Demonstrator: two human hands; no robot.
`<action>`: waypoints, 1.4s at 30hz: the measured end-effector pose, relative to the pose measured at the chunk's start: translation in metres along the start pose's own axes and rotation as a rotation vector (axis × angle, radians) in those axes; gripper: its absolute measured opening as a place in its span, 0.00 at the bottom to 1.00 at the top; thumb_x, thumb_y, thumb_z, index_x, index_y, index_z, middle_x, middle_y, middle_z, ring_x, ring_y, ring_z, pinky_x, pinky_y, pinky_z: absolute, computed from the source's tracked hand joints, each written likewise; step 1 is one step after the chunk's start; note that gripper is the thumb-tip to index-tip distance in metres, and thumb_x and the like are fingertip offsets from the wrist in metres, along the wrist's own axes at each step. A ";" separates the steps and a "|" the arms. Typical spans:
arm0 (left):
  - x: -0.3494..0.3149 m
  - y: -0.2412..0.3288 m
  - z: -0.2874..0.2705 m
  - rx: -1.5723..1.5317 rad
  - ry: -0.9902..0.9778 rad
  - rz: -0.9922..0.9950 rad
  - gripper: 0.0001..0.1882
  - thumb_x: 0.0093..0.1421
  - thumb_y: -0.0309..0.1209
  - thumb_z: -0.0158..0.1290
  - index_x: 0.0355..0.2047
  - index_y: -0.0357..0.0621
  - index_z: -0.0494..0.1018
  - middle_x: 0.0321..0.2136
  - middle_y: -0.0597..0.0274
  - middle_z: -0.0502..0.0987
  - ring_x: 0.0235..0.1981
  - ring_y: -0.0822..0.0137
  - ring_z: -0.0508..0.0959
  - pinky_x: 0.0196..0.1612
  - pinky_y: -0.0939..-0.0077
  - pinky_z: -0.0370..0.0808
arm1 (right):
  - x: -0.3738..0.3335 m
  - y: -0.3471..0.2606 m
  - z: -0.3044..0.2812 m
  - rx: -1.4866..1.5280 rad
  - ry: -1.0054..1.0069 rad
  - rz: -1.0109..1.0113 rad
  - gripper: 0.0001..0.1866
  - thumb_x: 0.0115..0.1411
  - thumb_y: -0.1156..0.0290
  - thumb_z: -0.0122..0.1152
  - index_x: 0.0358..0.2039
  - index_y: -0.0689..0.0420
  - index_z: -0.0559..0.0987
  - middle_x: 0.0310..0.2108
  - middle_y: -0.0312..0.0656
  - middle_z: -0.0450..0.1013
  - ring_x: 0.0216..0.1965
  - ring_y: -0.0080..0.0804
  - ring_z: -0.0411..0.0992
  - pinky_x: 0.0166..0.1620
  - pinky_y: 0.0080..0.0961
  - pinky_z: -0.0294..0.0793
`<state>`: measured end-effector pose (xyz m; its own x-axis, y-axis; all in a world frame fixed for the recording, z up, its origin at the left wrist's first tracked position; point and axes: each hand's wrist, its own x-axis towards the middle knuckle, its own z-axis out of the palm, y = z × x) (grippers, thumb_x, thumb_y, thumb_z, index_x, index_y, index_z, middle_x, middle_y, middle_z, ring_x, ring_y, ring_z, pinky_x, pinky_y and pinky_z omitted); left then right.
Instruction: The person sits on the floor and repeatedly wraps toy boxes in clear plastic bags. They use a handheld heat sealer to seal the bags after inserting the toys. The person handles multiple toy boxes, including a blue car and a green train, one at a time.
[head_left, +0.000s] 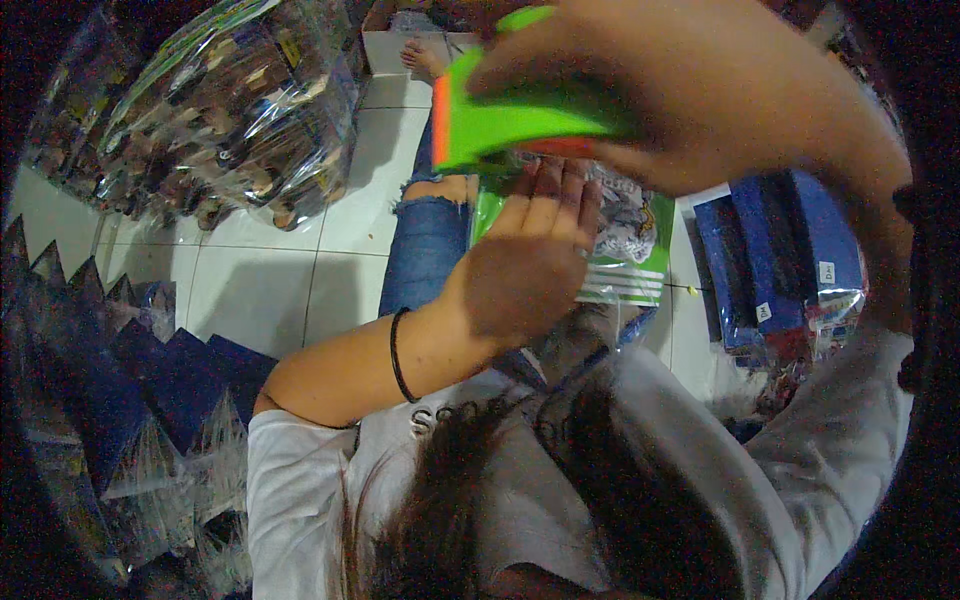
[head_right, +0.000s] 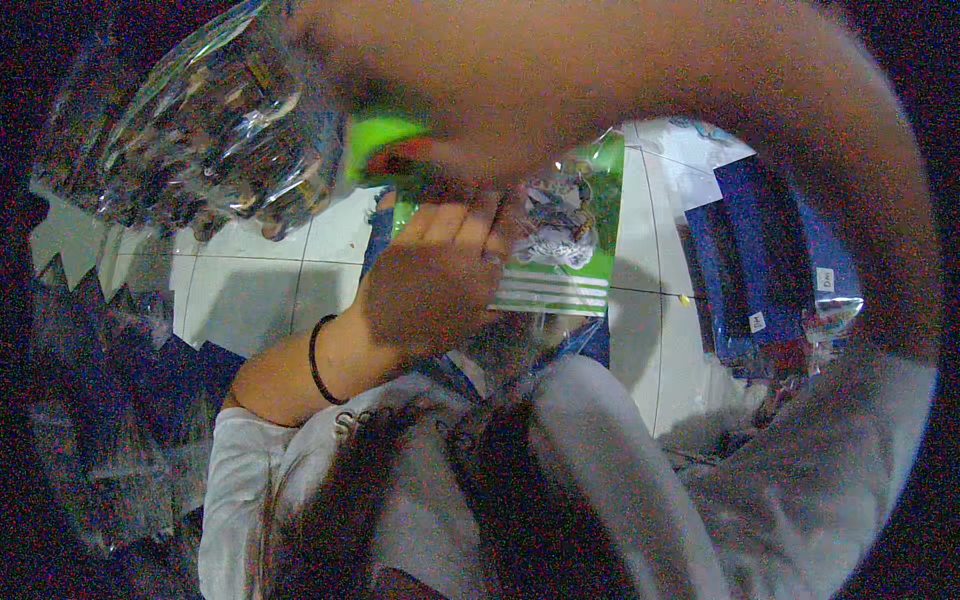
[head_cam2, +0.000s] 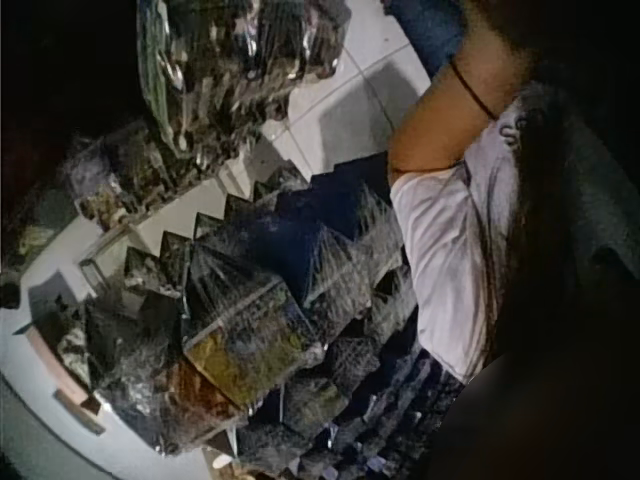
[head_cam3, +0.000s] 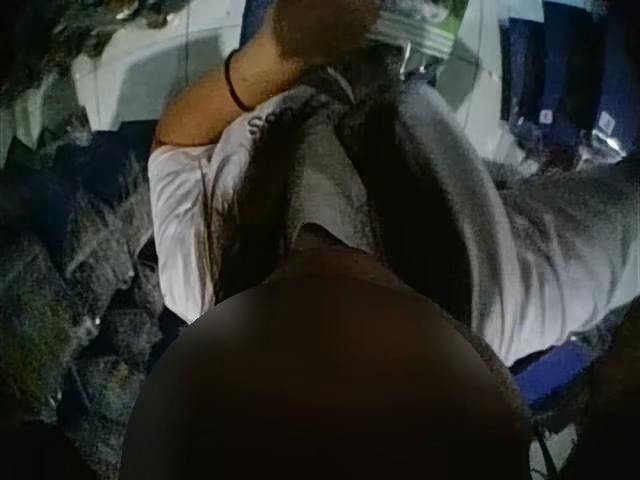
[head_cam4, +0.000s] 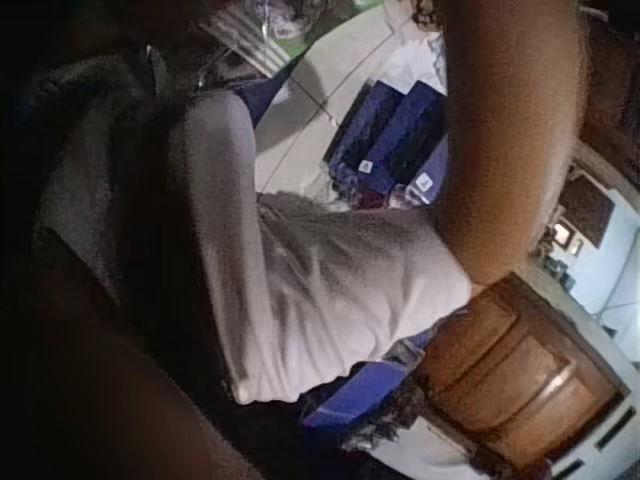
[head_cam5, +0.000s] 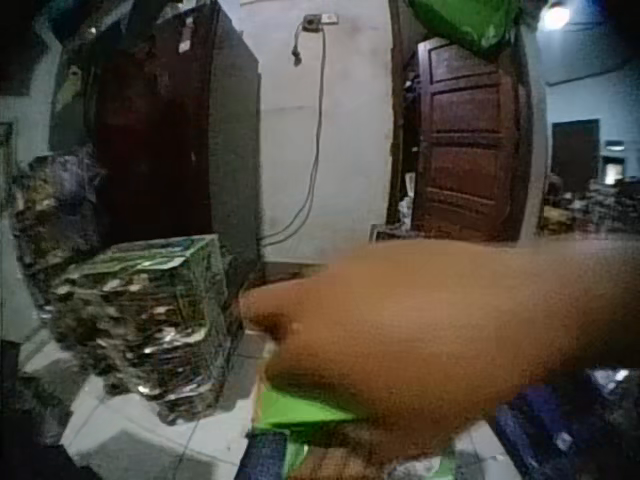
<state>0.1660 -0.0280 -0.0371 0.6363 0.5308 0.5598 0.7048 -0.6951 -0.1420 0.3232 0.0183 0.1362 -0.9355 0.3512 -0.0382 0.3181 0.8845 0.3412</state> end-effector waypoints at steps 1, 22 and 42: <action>-0.002 0.001 0.002 -0.037 -0.026 0.012 0.27 0.57 0.35 0.42 0.52 0.28 0.67 0.50 0.39 0.71 0.54 0.47 0.70 0.62 0.56 0.60 | -0.011 -0.002 0.000 -0.006 0.014 0.028 0.29 0.46 0.66 0.58 0.52 0.55 0.75 0.50 0.53 0.70 0.49 0.47 0.71 0.51 0.37 0.70; 0.029 -0.030 -0.066 -0.374 -0.288 0.104 0.34 0.47 0.36 0.58 0.55 0.39 0.66 0.57 0.47 0.67 0.58 0.46 0.66 0.61 0.56 0.62 | -0.185 0.018 0.155 -0.260 -0.810 0.341 0.16 0.48 0.65 0.63 0.39 0.52 0.82 0.43 0.55 0.73 0.46 0.50 0.74 0.48 0.43 0.73; 0.302 -0.199 0.097 0.019 -0.498 -0.397 0.45 0.59 0.69 0.31 0.48 0.41 0.75 0.49 0.43 0.75 0.51 0.49 0.75 0.56 0.61 0.68 | -0.035 -0.050 0.248 1.169 1.227 1.027 0.39 0.66 0.52 0.42 0.70 0.54 0.41 0.71 0.42 0.37 0.71 0.38 0.38 0.68 0.42 0.40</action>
<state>0.2480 0.3177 0.0814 0.3920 0.9112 0.1267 0.9194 -0.3930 -0.0183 0.3780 0.0383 -0.1121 0.2105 0.8603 0.4643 0.1617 0.4378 -0.8844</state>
